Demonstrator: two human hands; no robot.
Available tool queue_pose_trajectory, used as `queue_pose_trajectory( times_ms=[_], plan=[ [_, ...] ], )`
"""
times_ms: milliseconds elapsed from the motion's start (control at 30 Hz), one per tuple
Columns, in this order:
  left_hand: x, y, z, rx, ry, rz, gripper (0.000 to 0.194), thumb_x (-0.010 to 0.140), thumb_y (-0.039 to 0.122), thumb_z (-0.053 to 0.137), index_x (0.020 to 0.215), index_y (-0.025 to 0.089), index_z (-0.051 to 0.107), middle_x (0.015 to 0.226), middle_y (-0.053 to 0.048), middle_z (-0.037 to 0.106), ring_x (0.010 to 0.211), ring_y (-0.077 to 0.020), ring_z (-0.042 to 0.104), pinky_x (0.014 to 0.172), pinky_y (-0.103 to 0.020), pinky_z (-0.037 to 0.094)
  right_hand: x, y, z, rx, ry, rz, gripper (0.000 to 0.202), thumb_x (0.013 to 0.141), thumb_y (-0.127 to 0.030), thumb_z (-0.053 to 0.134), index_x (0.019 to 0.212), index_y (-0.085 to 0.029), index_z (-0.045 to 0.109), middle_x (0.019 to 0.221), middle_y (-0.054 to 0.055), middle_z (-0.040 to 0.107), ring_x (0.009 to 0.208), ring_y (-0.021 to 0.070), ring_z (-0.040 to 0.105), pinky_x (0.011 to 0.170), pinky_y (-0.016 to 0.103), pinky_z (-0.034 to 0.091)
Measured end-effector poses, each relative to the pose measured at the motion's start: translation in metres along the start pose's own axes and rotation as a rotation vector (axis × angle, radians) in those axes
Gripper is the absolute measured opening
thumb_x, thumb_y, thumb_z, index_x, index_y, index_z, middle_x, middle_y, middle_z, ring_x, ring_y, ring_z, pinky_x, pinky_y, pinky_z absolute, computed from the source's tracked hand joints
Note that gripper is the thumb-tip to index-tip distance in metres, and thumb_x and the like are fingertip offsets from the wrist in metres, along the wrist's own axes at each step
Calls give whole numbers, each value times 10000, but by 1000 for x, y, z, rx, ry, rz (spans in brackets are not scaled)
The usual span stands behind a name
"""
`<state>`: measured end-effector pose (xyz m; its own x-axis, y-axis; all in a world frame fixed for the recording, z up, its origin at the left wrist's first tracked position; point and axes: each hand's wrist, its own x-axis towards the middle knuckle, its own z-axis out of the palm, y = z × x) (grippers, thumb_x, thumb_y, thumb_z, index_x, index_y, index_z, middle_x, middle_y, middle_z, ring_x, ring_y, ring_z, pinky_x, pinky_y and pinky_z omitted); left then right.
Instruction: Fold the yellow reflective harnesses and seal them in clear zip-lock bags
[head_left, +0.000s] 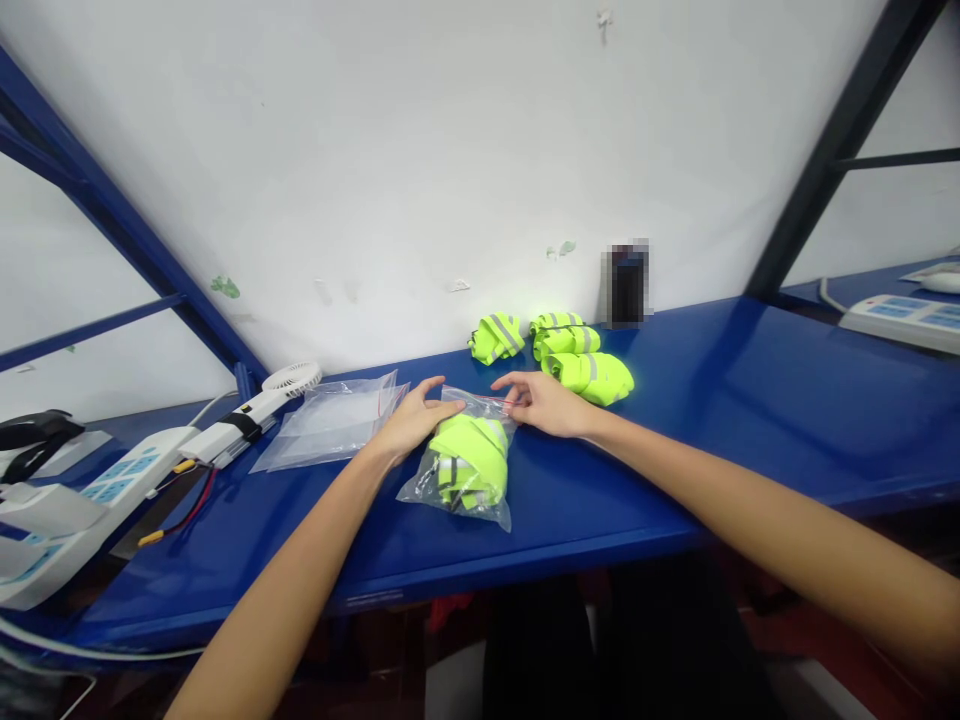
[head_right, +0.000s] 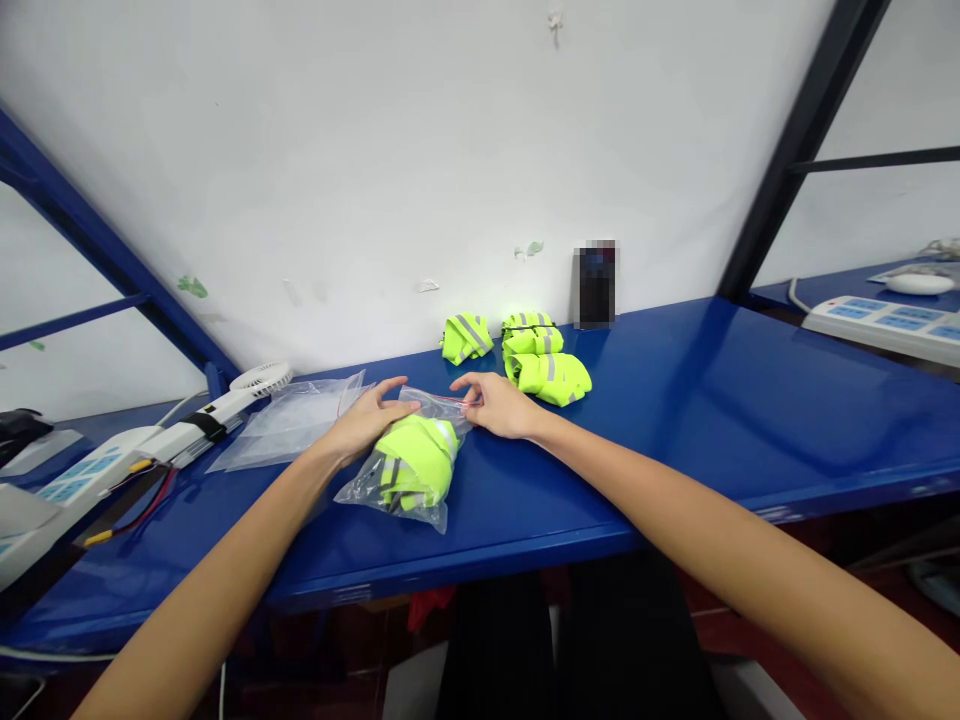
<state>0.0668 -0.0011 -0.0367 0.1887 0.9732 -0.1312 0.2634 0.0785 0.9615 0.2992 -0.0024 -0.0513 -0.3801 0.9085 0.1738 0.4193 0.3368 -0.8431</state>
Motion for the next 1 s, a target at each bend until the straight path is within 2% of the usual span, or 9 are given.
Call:
queue_pose_trajectory(
  times_ms=[133, 300, 433, 533, 567, 600, 700, 867, 1000],
  plan=[
    [0, 0, -6, -30, -83, 45, 861, 674, 162, 761, 1451, 167, 392, 904, -77, 740, 755, -170, 664, 697, -280, 490, 1, -1, -3, -46, 10, 9, 386, 791, -59, 597, 1172, -106, 636, 830, 57, 691, 721, 151, 632, 678, 258, 504],
    [0, 4, -9, -65, -132, 92, 846, 654, 78, 701, 1445, 204, 426, 937, -62, 749, 672, -121, 634, 659, -249, 462, 1, -11, -8, -68, 31, 67, 327, 779, -91, 575, 1079, -100, 706, 751, 45, 664, 638, 136, 575, 588, 244, 432],
    [-1, 3, -3, -129, -196, 110, 725, 650, 103, 733, 1347, 148, 539, 967, -82, 749, 734, -136, 650, 697, -248, 471, -2, -15, -6, -117, 35, 61, 328, 777, -117, 533, 1037, -127, 733, 639, 7, 591, 567, 121, 496, 541, 248, 358],
    [-1, -1, 5, -132, -251, 81, 376, 699, 205, 741, 1063, 116, 704, 885, -74, 743, 677, -129, 631, 638, -232, 450, -2, -17, -2, -108, -5, 22, 257, 814, -186, 519, 940, -135, 738, 656, 10, 597, 586, 123, 493, 552, 249, 341],
    [0, -4, 8, -119, -241, 74, 267, 733, 264, 727, 951, 110, 726, 828, -67, 735, 634, -121, 612, 608, -229, 435, -2, -17, -1, -99, -12, 6, 239, 833, -225, 519, 891, -138, 735, 676, 16, 612, 605, 127, 505, 565, 250, 345],
    [1, -6, 11, -105, -217, 71, 239, 763, 324, 708, 861, 107, 728, 771, -59, 722, 594, -114, 589, 582, -228, 420, -1, -16, 0, -98, -13, -10, 238, 847, -263, 524, 851, -141, 728, 691, 22, 625, 622, 132, 519, 578, 251, 351],
    [5, -12, 16, -78, -158, 85, 302, 790, 418, 684, 812, 118, 702, 711, -36, 692, 566, -114, 559, 556, -230, 394, 0, -15, 0, -143, -18, -52, 219, 847, -296, 556, 809, -146, 711, 700, 28, 643, 646, 144, 546, 607, 254, 365],
    [8, -15, 18, -110, -127, 118, 270, 756, 400, 714, 795, 159, 598, 652, 27, 614, 526, -88, 501, 524, -208, 344, 1, -12, -2, -207, -62, -125, 204, 883, -246, 509, 838, -151, 684, 735, 28, 647, 658, 143, 543, 632, 253, 370],
    [9, -17, 18, -99, -119, 209, 251, 788, 389, 678, 766, 166, 562, 617, 48, 556, 504, -75, 451, 508, -204, 303, 1, -12, -4, -242, -76, -149, 246, 914, -251, 474, 833, -153, 685, 742, 29, 641, 671, 146, 536, 654, 260, 365]
  ],
)
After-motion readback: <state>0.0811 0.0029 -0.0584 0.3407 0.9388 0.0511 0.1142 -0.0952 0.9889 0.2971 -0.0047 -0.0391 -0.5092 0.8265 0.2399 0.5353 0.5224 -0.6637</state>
